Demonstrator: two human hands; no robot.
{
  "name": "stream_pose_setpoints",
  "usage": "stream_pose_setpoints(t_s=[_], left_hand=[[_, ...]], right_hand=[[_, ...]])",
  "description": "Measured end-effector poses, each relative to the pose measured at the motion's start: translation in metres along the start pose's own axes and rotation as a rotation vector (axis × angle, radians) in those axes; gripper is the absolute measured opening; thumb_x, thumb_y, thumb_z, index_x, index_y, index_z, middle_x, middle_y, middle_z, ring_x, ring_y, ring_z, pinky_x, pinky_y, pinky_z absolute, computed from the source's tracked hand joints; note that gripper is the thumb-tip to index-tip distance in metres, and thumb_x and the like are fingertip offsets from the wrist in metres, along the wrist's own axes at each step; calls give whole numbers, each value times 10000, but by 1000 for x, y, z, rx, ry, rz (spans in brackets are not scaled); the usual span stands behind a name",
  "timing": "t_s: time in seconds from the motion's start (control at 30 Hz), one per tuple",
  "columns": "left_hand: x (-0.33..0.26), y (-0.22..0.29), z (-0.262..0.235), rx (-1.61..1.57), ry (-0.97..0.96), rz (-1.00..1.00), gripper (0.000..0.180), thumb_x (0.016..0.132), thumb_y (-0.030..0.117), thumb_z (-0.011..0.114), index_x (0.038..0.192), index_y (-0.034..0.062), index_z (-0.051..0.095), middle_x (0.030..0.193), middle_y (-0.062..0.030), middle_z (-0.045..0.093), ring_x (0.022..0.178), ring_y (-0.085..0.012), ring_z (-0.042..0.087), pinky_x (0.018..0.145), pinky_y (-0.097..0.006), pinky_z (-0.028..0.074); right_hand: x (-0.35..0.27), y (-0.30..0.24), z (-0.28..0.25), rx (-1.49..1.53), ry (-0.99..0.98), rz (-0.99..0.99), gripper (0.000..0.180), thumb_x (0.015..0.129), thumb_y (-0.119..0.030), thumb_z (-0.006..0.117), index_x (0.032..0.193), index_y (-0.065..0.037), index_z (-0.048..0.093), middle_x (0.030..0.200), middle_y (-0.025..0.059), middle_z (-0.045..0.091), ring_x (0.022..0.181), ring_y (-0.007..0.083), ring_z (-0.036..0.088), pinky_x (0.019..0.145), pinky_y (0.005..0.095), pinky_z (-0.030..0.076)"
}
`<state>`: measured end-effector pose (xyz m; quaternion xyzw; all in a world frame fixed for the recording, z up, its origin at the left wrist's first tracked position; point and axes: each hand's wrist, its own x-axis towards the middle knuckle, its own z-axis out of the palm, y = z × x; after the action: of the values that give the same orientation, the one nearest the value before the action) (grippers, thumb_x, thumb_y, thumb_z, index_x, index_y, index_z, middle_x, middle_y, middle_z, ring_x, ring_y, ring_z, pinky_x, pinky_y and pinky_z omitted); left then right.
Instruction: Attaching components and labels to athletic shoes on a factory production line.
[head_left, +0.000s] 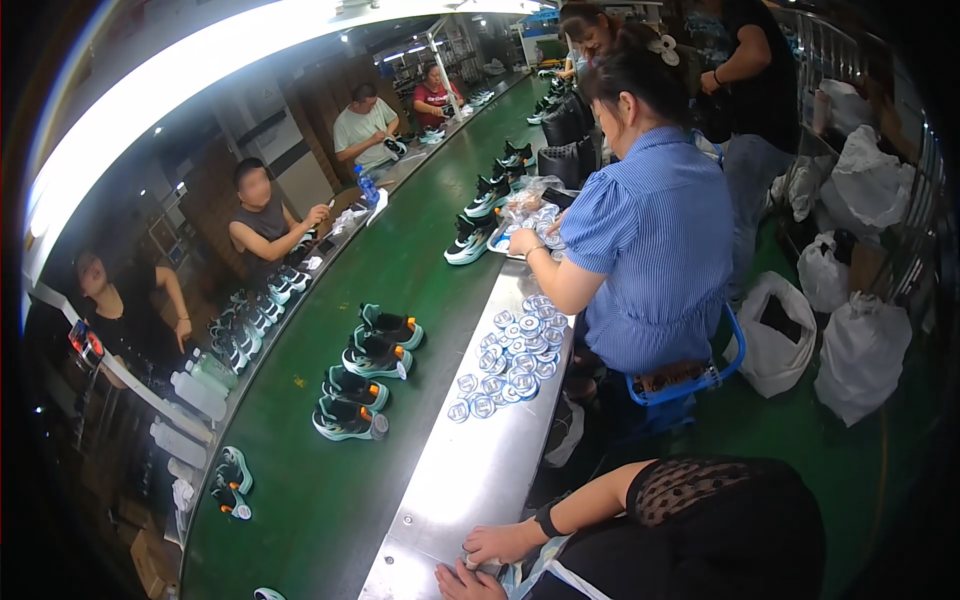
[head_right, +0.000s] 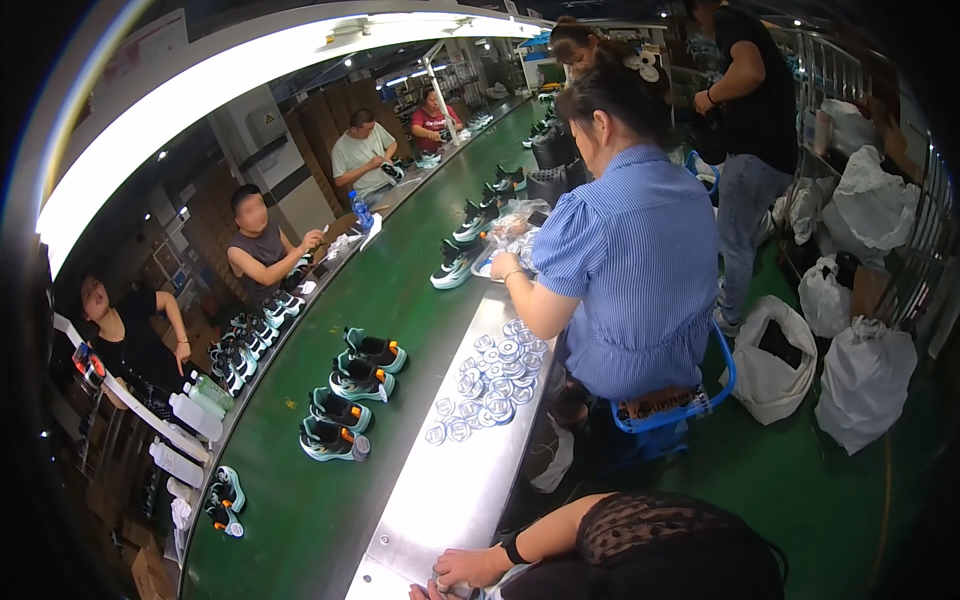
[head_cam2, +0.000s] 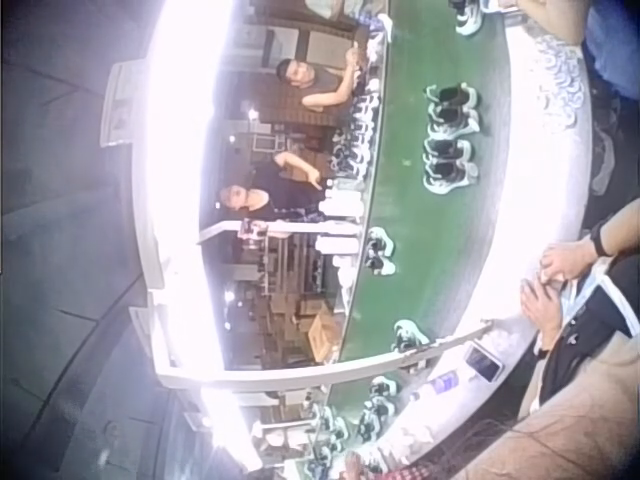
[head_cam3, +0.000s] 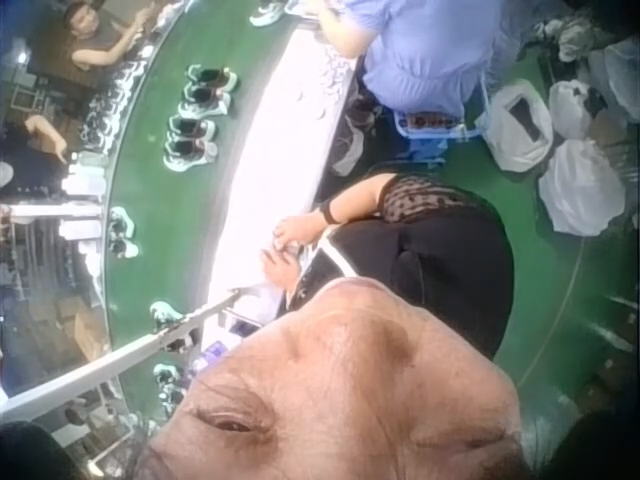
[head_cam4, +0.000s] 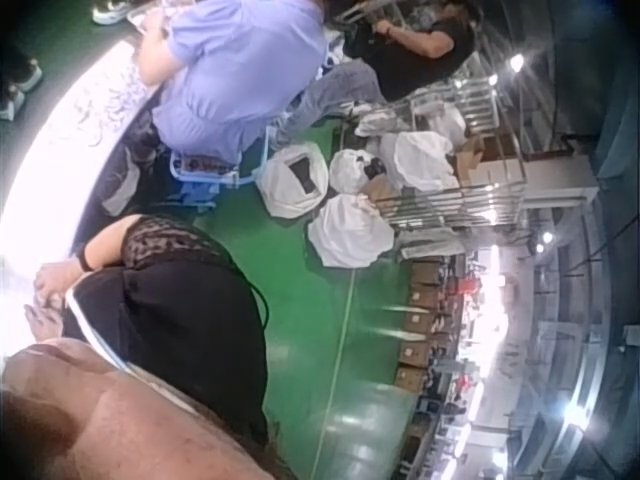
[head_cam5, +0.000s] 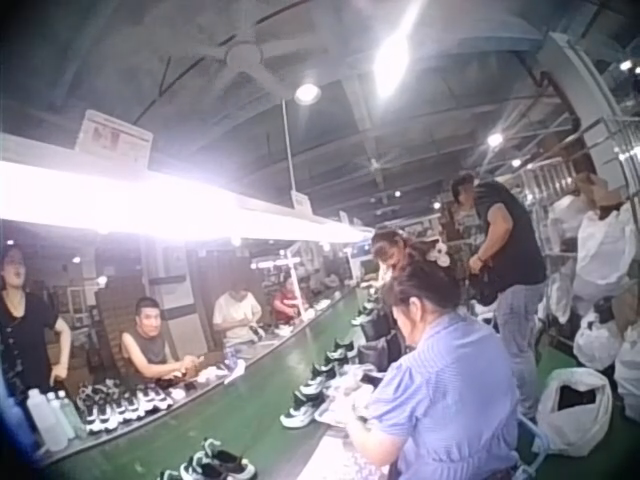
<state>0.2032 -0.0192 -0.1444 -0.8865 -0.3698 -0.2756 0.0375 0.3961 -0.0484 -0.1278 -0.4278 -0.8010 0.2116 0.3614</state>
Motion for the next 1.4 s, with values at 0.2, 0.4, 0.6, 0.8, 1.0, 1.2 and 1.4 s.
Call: stream_pose_setpoints(t_s=[0.2,0.4,0.6,0.8,1.0,1.2,1.4], left_hand=[[1,3,-1,-4,-4,-1,452,863,262,570,1297,141,553,1297,-240,532,1092,-415,554,902,-506,460],[3,6,-5,-8,-49,-16,466,864,263,570,1310,132,542,1306,-246,523,1105,-423,546,915,-512,454],[5,9,-6,-4,-37,-17,455,861,253,573,1296,119,552,1296,-244,533,1110,-417,549,923,-507,455],[11,13,-11,-3,-67,-28,431,857,241,569,1264,98,575,1266,-244,555,1101,-411,559,917,-503,460],[14,16,-14,9,-82,-33,432,858,242,563,1264,96,577,1258,-244,560,1096,-412,561,909,-502,462],[13,15,-14,14,-107,-44,445,864,253,559,1289,121,563,1269,-236,554,1103,-407,556,912,-503,458],[8,12,-6,30,-78,-32,459,868,273,556,1311,155,550,1289,-216,546,1104,-398,554,901,-501,459]], right_hand=[[-1,-1,-4,20,6,-9,292,706,1,635,982,-50,554,935,124,483,987,304,473,887,418,352],[-1,0,-4,14,4,-7,286,705,8,635,975,-43,555,942,128,484,991,304,472,897,419,352],[-2,0,-4,12,13,-3,278,704,21,628,965,-42,554,942,130,485,990,304,470,890,423,351],[-2,1,-5,20,-31,33,315,668,42,633,958,-44,548,945,129,480,981,301,470,881,418,349],[-3,0,-8,20,-9,19,342,637,39,646,953,-46,547,935,123,475,979,299,468,875,418,347],[-3,-1,-11,17,28,-15,327,651,27,636,957,-52,553,920,118,476,972,299,468,863,414,347],[-4,2,-7,8,53,-25,309,676,-3,629,973,-56,563,912,117,479,957,301,474,851,409,348]])
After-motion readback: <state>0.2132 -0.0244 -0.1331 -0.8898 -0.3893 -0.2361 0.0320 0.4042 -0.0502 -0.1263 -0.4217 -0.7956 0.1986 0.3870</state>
